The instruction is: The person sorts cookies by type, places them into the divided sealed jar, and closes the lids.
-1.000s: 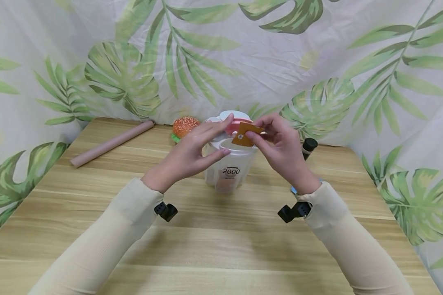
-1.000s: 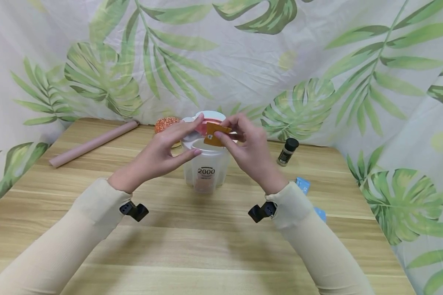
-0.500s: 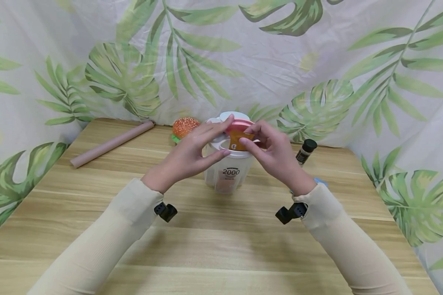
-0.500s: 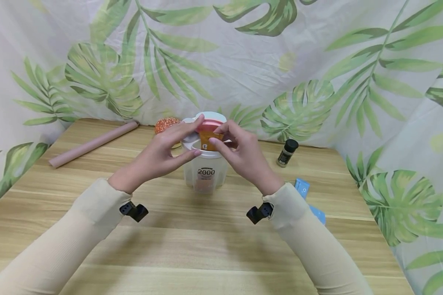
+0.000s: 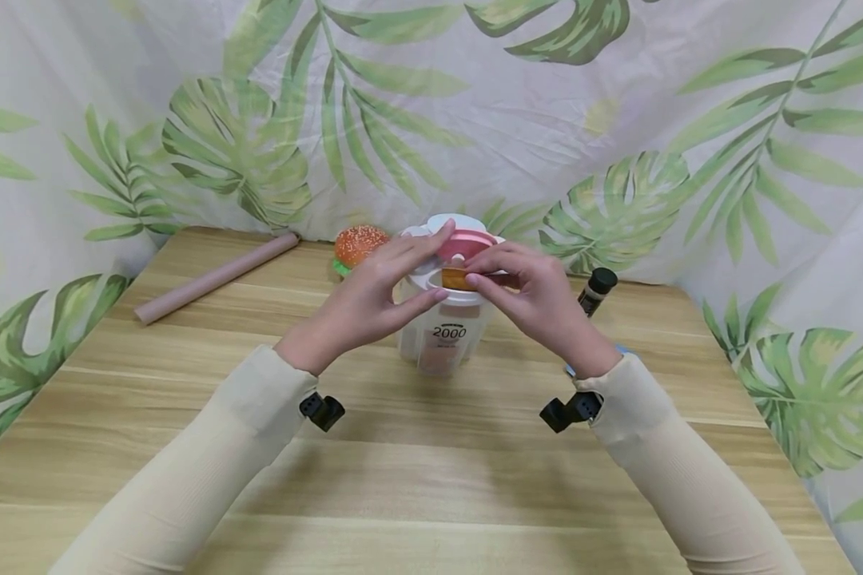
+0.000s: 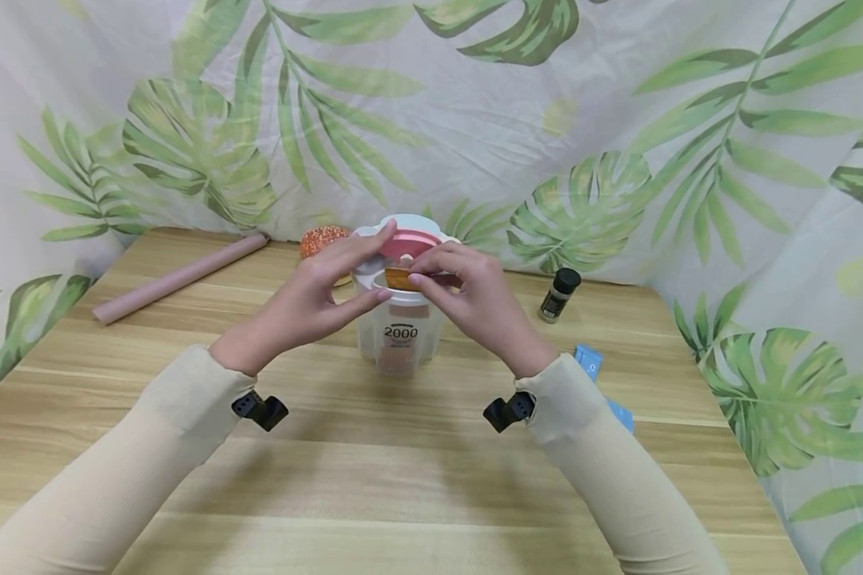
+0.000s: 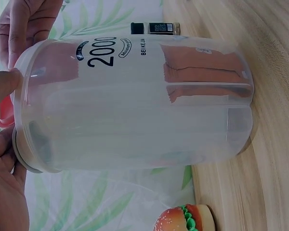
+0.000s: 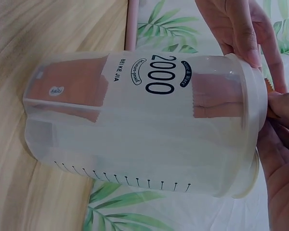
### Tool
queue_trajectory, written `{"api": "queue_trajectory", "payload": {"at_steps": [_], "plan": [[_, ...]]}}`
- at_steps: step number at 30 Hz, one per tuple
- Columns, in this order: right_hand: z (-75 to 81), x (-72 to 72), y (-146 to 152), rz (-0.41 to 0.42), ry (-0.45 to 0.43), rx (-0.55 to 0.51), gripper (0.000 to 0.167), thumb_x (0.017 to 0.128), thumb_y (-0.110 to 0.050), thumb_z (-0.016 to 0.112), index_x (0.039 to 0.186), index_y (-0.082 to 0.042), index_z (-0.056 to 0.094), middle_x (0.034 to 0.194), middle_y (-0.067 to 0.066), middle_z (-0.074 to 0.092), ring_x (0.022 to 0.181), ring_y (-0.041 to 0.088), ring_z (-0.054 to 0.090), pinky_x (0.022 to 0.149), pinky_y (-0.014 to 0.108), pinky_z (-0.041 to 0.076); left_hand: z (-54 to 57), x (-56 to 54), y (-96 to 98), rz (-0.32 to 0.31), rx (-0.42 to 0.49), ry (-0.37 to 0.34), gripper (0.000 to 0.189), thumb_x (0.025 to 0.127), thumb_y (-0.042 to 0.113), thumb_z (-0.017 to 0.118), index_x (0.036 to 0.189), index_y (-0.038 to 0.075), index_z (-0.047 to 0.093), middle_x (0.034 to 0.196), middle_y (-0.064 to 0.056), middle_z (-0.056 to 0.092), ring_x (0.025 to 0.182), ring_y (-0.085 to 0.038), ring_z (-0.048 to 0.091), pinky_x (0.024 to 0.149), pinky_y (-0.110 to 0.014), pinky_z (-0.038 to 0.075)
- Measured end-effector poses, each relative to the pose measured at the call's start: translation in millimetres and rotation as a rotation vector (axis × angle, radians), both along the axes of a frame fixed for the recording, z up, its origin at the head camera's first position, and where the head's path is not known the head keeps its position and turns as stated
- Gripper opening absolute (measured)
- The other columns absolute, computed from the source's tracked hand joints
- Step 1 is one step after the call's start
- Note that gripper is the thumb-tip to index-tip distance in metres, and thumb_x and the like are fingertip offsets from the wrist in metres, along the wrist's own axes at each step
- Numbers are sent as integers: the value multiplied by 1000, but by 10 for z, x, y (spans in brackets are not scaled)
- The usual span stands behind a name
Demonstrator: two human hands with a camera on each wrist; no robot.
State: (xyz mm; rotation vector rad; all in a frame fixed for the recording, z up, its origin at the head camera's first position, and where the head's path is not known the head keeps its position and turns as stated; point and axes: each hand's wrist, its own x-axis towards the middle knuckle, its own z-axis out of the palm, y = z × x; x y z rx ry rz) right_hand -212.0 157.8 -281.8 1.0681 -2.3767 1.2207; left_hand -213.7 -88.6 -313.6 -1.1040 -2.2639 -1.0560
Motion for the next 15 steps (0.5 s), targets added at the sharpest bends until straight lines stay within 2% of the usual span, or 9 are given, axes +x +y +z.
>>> {"api": "queue_trajectory", "payload": {"at_steps": [5,15], "plan": [[5,-21,-7,19,-1,21,12,96,-3,74,106,1,79,108,12,76,96,18,72,85,18,62,9,-6,-12,3,2,-1,75,98,18,75,163,11,38,147,-13,63,139,-27,57,120,-48,46],[-28,-35,0,38,70,31,11,94,0,75,105,0,79,106,12,77,87,10,69,78,14,59,-5,-13,-6,-2,3,24,74,98,18,76,162,9,39,145,-13,64,137,-27,58,118,-48,46]]}}
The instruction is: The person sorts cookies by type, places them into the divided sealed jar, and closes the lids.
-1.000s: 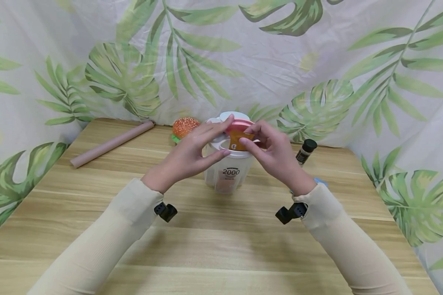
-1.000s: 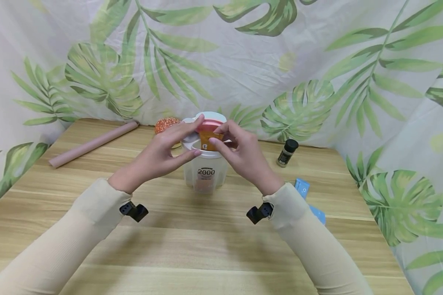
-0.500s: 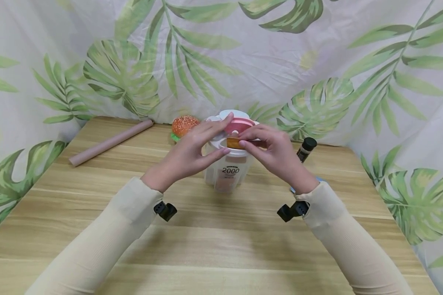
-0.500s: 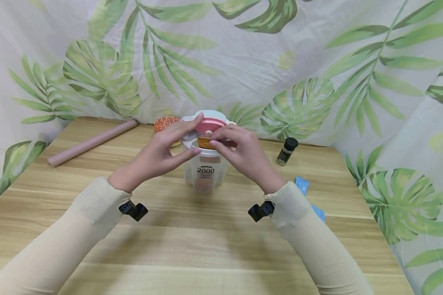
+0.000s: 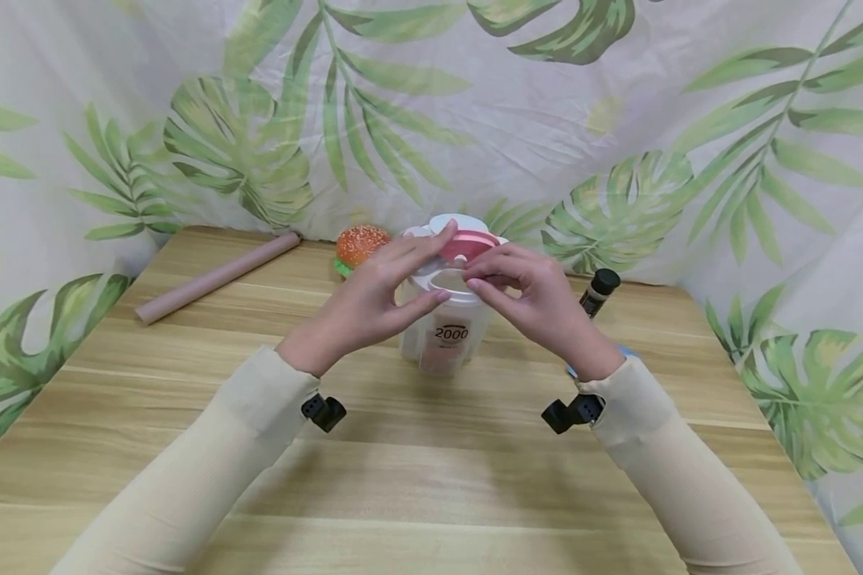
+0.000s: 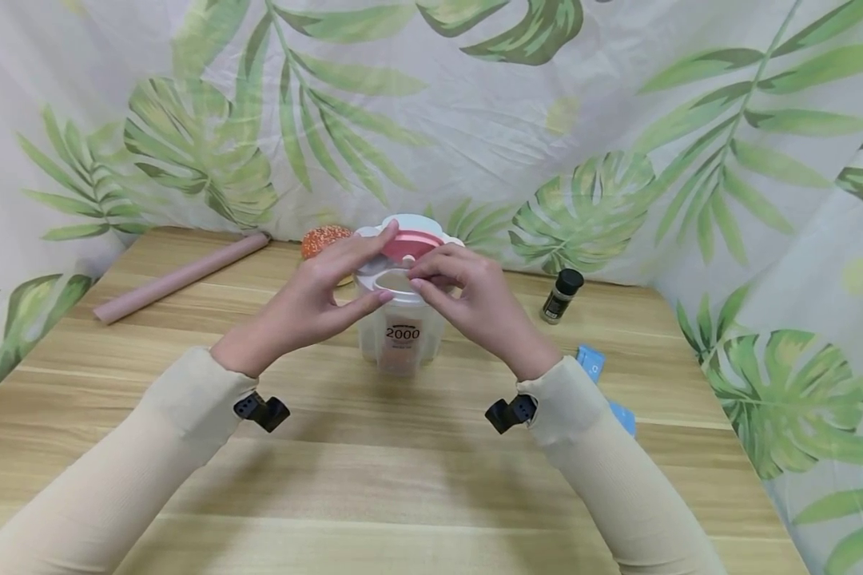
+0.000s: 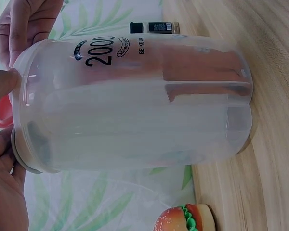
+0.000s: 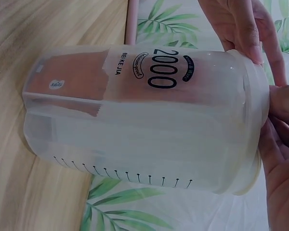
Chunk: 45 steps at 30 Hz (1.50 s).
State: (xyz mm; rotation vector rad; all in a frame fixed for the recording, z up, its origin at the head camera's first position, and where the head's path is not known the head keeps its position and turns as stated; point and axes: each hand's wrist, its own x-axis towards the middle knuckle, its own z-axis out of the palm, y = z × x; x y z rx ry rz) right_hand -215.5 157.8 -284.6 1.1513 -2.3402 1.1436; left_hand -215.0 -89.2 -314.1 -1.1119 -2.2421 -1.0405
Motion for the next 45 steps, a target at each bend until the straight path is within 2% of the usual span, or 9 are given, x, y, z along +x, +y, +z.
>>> {"api": "queue_trajectory", "payload": {"at_steps": [10,17,21,26,32,36,38,41,45], "plan": [[25,2,26,22,-8,-106,11,94,5,72,104,2,77,101,14,76,91,7,67,83,16,60,24,-4,17,-1,17,-11,74,97,18,76,161,10,40,143,-12,65,136,-25,59,119,-46,46],[70,-3,55,-115,26,-253,11,100,2,65,105,12,68,95,22,69,78,6,66,71,16,59,29,10,25,-1,26,-20,75,96,18,78,161,10,41,143,-12,66,136,-26,59,121,-47,45],[113,-55,64,-153,-92,-294,18,103,-2,63,114,13,66,104,22,69,81,11,68,72,18,61,27,0,28,2,29,-7,75,96,19,78,161,11,42,144,-11,66,137,-25,59,122,-47,43],[150,-147,52,-155,-240,-242,24,105,-11,63,118,7,71,107,19,74,85,9,71,76,18,61,25,-16,24,2,24,0,74,97,19,77,161,12,42,146,-11,65,137,-24,59,123,-47,41],[187,-185,68,-167,-333,-211,24,104,-16,67,115,3,76,98,2,76,86,7,71,80,19,60,28,-26,44,-8,54,-1,73,96,18,78,160,13,44,151,-9,61,140,-25,58,122,-45,44],[197,-197,87,-154,-361,-191,24,104,-17,67,116,2,77,98,-1,78,88,6,71,82,19,60,37,-40,82,-10,127,-66,66,97,14,76,157,11,49,152,-10,61,141,-24,58,121,-41,45],[200,-197,96,-151,-364,-178,24,104,-17,67,116,1,77,100,2,78,88,7,71,81,18,60,61,-38,95,4,149,-122,59,99,14,73,155,12,53,147,-9,65,135,-22,61,116,-40,49],[200,-200,108,-142,-374,-161,24,104,-17,67,116,0,78,101,6,79,88,7,71,80,18,59,117,-35,103,35,161,-208,45,104,18,66,148,14,60,132,-7,73,112,-18,67,99,-36,55],[204,-209,119,-127,-388,-140,24,103,-17,68,116,0,79,102,8,80,87,8,70,79,19,59,197,-36,111,82,159,-283,30,109,23,59,133,12,71,108,-5,77,84,-17,60,77,-32,50]]}}
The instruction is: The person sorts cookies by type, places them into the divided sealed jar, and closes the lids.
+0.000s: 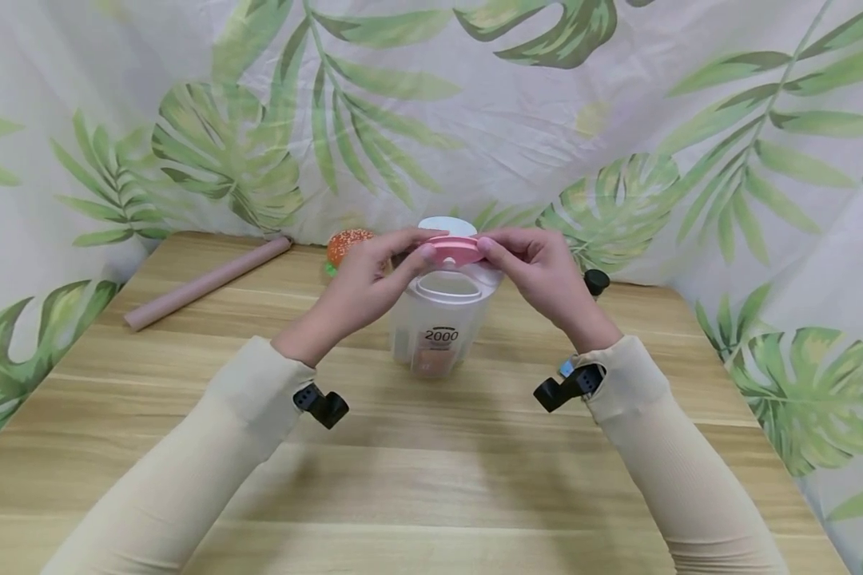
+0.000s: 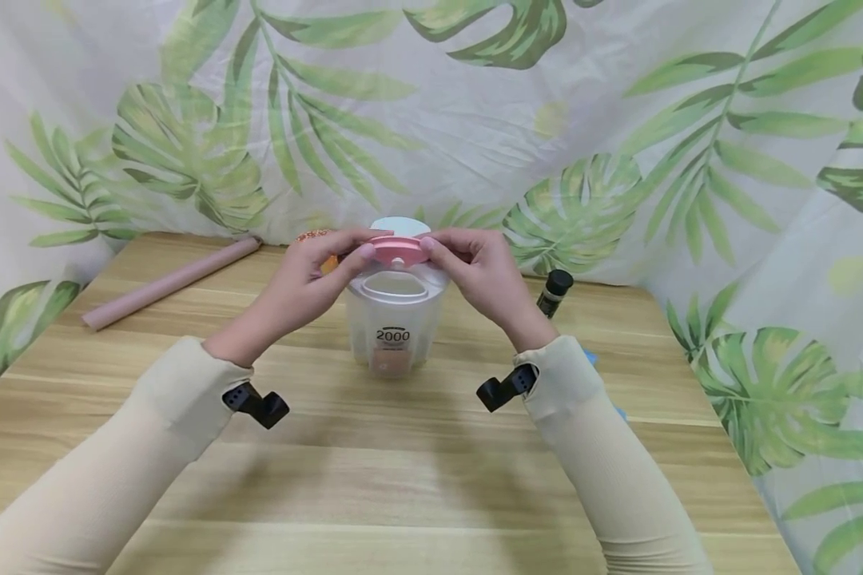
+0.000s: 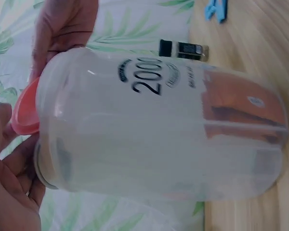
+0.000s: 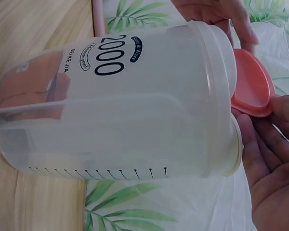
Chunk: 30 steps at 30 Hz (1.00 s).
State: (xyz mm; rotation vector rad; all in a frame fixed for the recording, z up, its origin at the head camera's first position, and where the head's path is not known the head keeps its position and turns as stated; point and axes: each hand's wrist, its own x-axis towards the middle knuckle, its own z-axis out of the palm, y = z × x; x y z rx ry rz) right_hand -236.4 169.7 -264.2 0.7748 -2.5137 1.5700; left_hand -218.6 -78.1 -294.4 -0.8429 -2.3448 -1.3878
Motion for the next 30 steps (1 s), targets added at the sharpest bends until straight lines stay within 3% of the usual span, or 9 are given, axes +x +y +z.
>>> {"api": "queue_trajectory", "payload": {"at_steps": [3,12,18,20,24,30], "plan": [[5,-6,0,13,-8,12,23,103,-17,68,116,-1,79,103,10,81,86,8,69,79,19,58,43,4,-1,28,7,-38,26,109,23,59,123,10,76,102,-6,78,83,-17,60,75,-30,49],[11,-21,25,45,-9,42,22,103,-14,68,117,0,79,105,11,80,82,6,68,77,19,58,76,-12,-14,54,-16,-76,25,107,21,62,118,7,79,115,-9,79,90,-18,66,81,-31,52],[21,-9,71,85,19,83,20,102,-13,69,114,-3,80,105,15,80,72,7,61,67,18,52,75,-18,-56,-2,-39,-71,24,106,21,64,122,10,79,121,-7,79,104,-17,71,89,-33,56],[22,8,90,104,26,99,19,102,-12,69,115,-3,81,105,16,81,72,6,61,67,18,52,66,-20,-80,-35,-48,-80,26,106,22,64,126,13,78,126,-6,78,119,-19,70,101,-38,56],[1,46,124,147,33,112,20,101,-9,70,117,-5,80,112,15,81,86,4,70,78,19,58,51,-18,-127,-78,-82,-98,28,105,21,66,130,15,76,135,-8,73,140,-26,61,119,-47,48],[-36,106,143,197,76,102,25,97,-3,73,121,-5,79,121,12,79,105,2,74,90,22,62,32,-24,-175,-119,-131,-62,30,101,15,70,130,14,75,138,-12,71,145,-30,56,121,-49,46]]}}
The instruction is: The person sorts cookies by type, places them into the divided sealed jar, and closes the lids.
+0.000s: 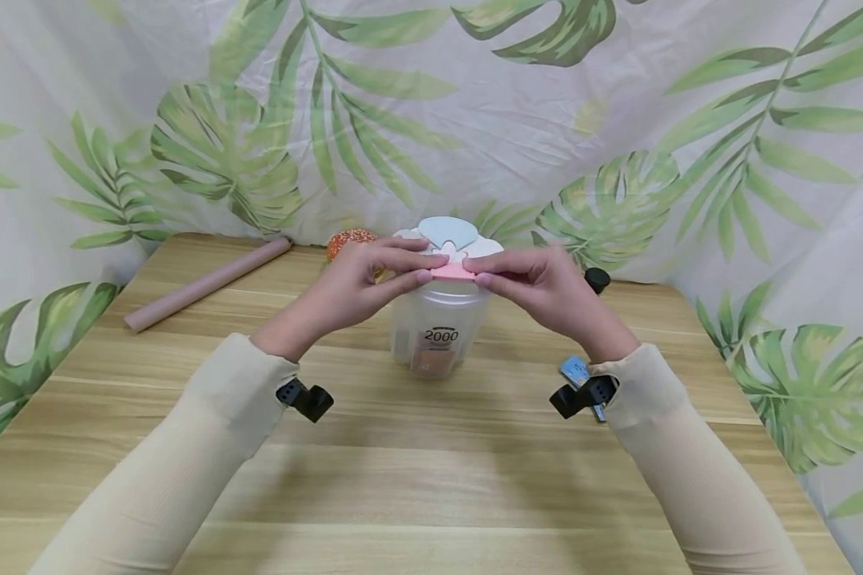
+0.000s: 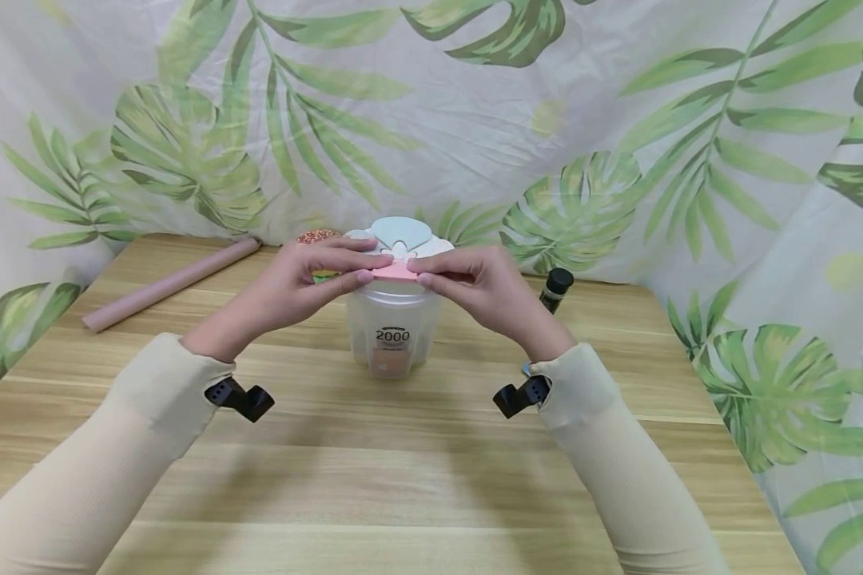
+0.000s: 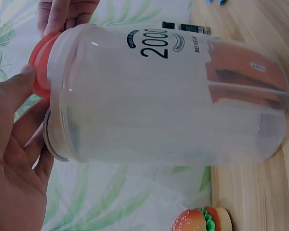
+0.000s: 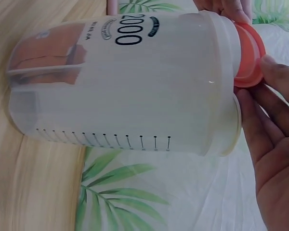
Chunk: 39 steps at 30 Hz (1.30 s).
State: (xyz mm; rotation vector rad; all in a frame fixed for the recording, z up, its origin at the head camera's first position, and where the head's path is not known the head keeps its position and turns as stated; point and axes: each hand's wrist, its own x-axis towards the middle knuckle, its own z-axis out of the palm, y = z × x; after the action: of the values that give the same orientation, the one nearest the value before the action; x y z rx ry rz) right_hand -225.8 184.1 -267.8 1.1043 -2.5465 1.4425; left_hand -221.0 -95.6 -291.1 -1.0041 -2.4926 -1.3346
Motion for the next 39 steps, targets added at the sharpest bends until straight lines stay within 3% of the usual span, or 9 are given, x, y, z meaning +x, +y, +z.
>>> {"api": "queue_trajectory", "payload": {"at_steps": [6,12,21,34,39], "plan": [[-47,43,-1,7,106,41,28,94,-2,75,121,-7,79,125,9,78,118,8,72,99,21,58,-24,-19,-28,-65,-16,82,30,98,10,73,128,11,76,129,-7,76,144,-32,56,125,-48,41],[-91,65,13,4,192,85,28,93,-1,76,120,-8,80,126,9,77,124,23,71,111,24,51,-36,-4,-30,-76,-50,134,34,95,9,76,129,9,75,129,-7,76,145,-32,55,128,-49,37],[-121,82,17,1,263,109,28,90,2,78,117,-6,80,126,11,77,123,27,72,109,30,54,-54,8,-20,-93,-63,202,35,94,7,77,129,6,75,129,-10,75,144,-35,56,130,-51,32],[-166,113,-17,28,313,87,29,89,7,77,116,-2,80,125,15,77,120,31,73,106,12,50,-91,21,-30,-94,-89,302,35,94,5,76,128,2,74,130,-15,74,142,-39,57,126,-53,37],[-170,114,-20,16,352,85,26,89,4,79,114,-3,81,124,13,78,120,29,73,107,20,53,-79,47,-15,-74,-91,290,33,96,10,75,128,3,75,133,-13,74,144,-36,55,128,-53,35]]}}
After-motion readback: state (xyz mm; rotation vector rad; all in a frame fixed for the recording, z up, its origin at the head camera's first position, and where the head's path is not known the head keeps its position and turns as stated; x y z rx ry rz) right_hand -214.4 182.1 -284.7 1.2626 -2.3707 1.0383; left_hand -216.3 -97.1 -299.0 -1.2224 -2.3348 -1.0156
